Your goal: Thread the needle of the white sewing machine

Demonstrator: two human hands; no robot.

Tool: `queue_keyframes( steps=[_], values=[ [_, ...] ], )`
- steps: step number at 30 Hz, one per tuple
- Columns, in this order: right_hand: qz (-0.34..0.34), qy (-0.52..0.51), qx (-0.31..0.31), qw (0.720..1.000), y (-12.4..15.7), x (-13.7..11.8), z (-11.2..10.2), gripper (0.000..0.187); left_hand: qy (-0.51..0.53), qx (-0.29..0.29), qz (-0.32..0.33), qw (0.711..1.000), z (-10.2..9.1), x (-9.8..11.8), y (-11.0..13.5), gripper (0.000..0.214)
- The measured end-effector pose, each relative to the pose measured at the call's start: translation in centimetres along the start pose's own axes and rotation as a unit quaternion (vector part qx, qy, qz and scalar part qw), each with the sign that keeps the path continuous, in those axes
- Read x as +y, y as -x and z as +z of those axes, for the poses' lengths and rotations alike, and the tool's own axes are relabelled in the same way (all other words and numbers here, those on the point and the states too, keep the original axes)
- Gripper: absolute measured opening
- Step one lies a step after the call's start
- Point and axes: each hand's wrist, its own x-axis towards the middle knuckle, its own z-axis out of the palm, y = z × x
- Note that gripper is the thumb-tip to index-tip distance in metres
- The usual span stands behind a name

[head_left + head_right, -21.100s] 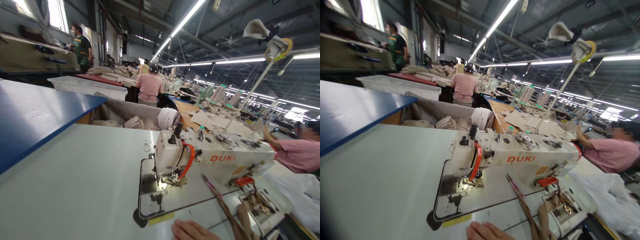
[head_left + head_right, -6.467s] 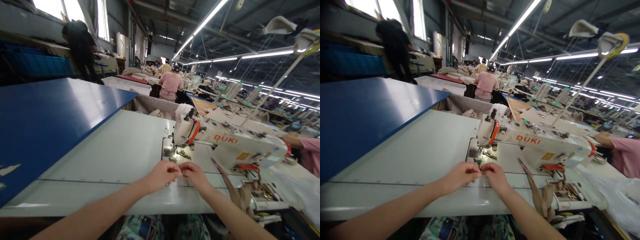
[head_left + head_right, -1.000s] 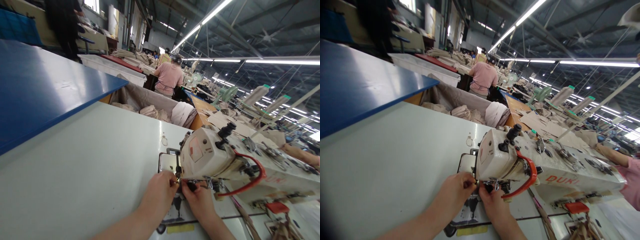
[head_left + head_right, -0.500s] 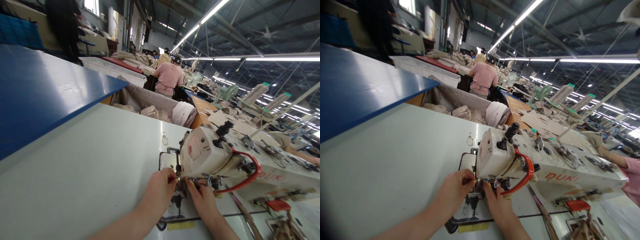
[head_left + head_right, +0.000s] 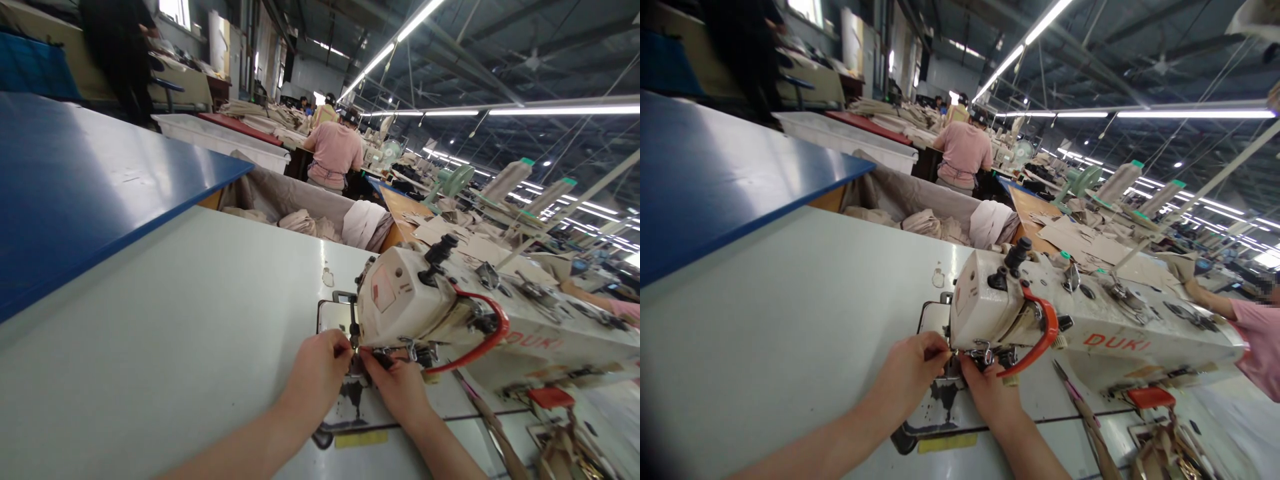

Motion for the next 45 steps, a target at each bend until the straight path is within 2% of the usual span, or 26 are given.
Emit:
queue_keyframes(
  steps=[5,11,15,19,22,25,27,28,29,31,33,35,37,39,42,45],
  values=[
    [0.045,-0.022,-0.028,0.998,-0.5,-0.5,-0.5,0.030,0.037,0.002,0.001,0.999,0.3,0.0,-0.1,0.013],
    [0.079,-0.044,-0.026,0.996,-0.8,-0.8,-1.0,0.028,0.054,0.028,0.004,0.998,0.5,0.1,-0.3,0.019],
    [0.113,-0.099,-0.015,0.988,-0.3,-1.7,-1.4,0.025,0.049,0.030,0.007,0.998,0.5,-0.1,-0.4,0.020],
    [0.062,-0.209,-0.004,0.976,0.8,-1.9,-2.0,0.007,0.055,0.031,0.015,0.998,0.5,-0.3,-0.4,0.021],
    [0.047,-0.318,-0.066,0.945,1.2,-0.8,-1.6,0.007,0.053,0.027,0.009,0.998,0.5,-0.2,-0.4,0.022],
    [0.042,-0.452,-0.135,0.881,1.2,0.2,-0.7,0.017,0.047,0.025,0.009,0.999,0.3,-0.1,-0.3,0.022],
    [0.052,-0.501,-0.149,0.851,1.1,0.3,-0.2,0.021,0.045,0.020,0.004,0.999,0.2,0.0,-0.3,0.022],
    [0.062,-0.503,-0.150,0.849,1.1,0.1,-0.2,0.021,0.048,0.017,0.001,0.999,0.1,-0.1,-0.3,0.022],
    [0.073,-0.487,-0.151,0.857,1.1,-0.1,-0.3,0.021,0.055,0.014,-0.001,0.998,0.1,-0.2,-0.4,0.023],
    [0.079,-0.400,-0.153,0.900,0.9,-0.7,-0.9,0.024,0.077,0.009,0.001,0.997,0.2,-0.4,-0.5,0.023],
    [0.066,-0.268,-0.153,0.949,0.6,-1.4,-2.2,0.023,0.103,0.006,0.004,0.995,0.2,-0.8,-0.8,0.022],
    [0.049,-0.109,-0.161,0.980,0.2,-2.0,-4.0,0.015,0.125,0.005,0.000,0.992,0.2,-1.2,-1.1,0.021],
    [0.037,0.048,-0.180,0.982,-0.3,-2.6,-5.8,0.010,0.136,0.006,-0.006,0.991,0.1,-1.5,-1.5,0.019],
    [0.024,0.166,-0.211,0.963,-0.6,-3.2,-7.2,0.015,0.134,0.013,-0.013,0.991,-0.2,-1.6,-1.8,0.017],
    [0.004,0.237,-0.248,0.939,-0.5,-3.4,-8.3,0.022,0.141,0.028,-0.024,0.989,-0.7,-1.8,-2.3,0.013],
    [0.000,0.266,-0.234,0.935,-0.1,-2.7,-8.3,0.025,0.170,0.034,-0.034,0.984,-0.9,-2.1,-2.6,0.015]
  ],
)
